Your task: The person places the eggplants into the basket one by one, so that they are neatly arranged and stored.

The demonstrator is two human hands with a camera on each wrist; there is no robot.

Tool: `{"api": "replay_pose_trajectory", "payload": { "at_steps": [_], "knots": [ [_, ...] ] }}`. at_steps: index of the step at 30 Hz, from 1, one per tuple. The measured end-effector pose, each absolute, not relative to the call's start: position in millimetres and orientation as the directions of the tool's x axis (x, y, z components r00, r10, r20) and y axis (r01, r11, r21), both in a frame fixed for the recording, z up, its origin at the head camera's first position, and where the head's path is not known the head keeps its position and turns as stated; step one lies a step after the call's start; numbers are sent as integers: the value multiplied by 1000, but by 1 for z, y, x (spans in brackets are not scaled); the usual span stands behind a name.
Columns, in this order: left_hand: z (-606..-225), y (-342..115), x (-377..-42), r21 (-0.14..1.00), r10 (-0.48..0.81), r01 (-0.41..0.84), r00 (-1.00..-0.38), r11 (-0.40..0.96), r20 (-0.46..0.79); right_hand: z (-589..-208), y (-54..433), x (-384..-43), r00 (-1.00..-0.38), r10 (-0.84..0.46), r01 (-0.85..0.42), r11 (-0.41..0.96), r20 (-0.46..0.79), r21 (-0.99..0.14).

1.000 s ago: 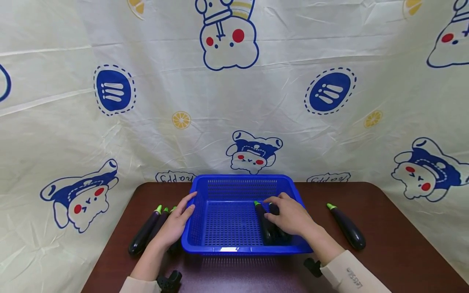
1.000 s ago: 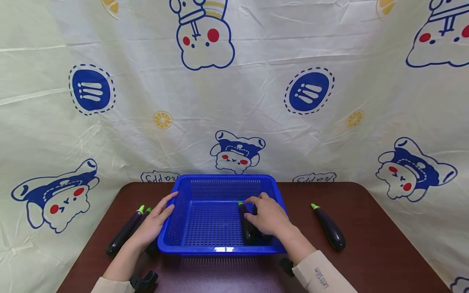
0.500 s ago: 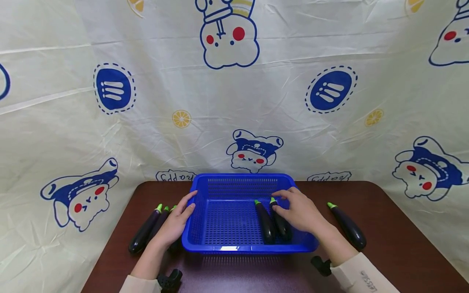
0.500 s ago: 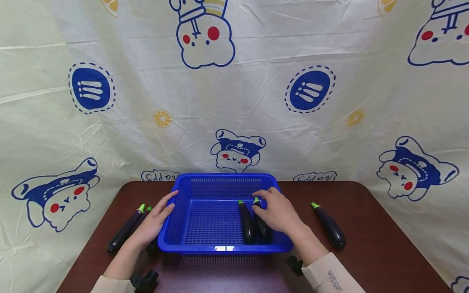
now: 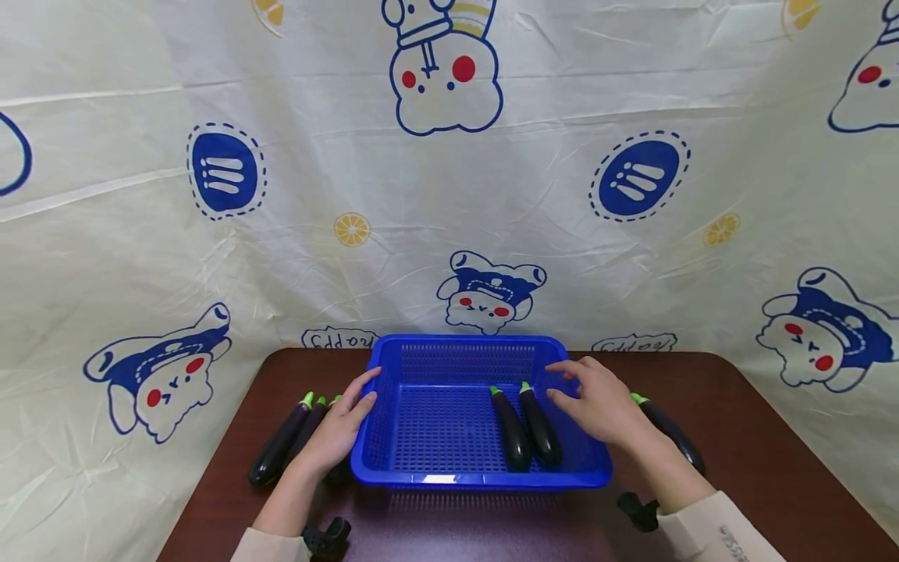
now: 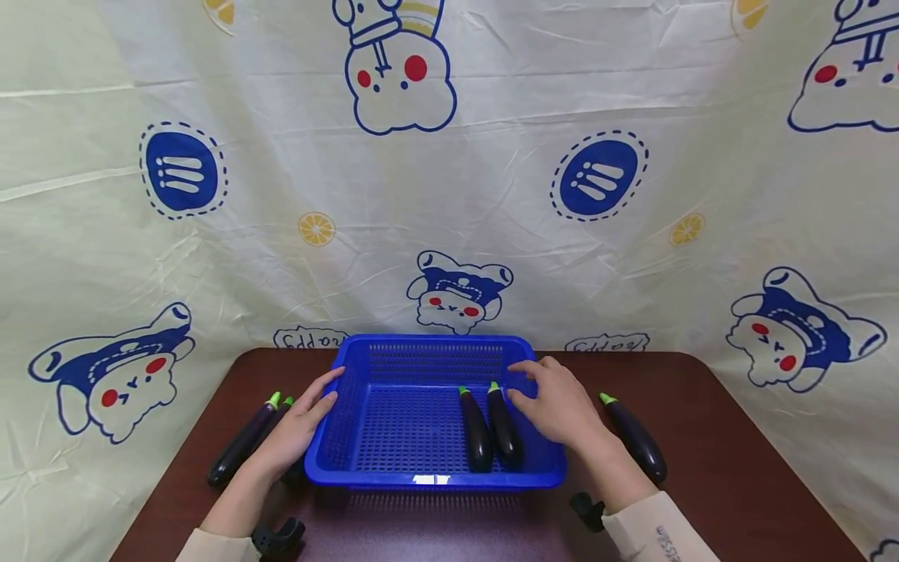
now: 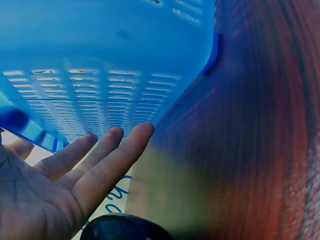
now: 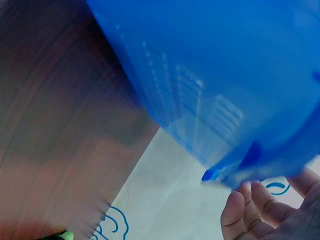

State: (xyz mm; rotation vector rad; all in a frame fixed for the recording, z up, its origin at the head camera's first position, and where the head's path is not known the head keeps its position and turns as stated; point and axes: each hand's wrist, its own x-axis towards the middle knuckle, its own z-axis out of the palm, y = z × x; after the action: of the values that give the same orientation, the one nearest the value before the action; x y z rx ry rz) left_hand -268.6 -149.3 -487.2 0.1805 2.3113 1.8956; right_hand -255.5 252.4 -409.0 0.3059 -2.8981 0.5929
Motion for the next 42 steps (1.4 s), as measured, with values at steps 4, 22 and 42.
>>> {"api": "replay_pose_trajectory", "payload": {
  "at_steps": [4,22,42],
  "knots": [
    [-486,-148,-268,980,201,11,-979,199,-29,-408,263,-254,-962,-162,-234,904,220,-358],
    [-490,-143,-264,975,214,21,-977,221,-27,-421,327,-250,-982,-101,-153,924,162,-350],
    [-488,-149,-268,980,186,16,-982,199,-22,-434,382,-261,-998,-52,-61,954,37,-294]
  ]
}}
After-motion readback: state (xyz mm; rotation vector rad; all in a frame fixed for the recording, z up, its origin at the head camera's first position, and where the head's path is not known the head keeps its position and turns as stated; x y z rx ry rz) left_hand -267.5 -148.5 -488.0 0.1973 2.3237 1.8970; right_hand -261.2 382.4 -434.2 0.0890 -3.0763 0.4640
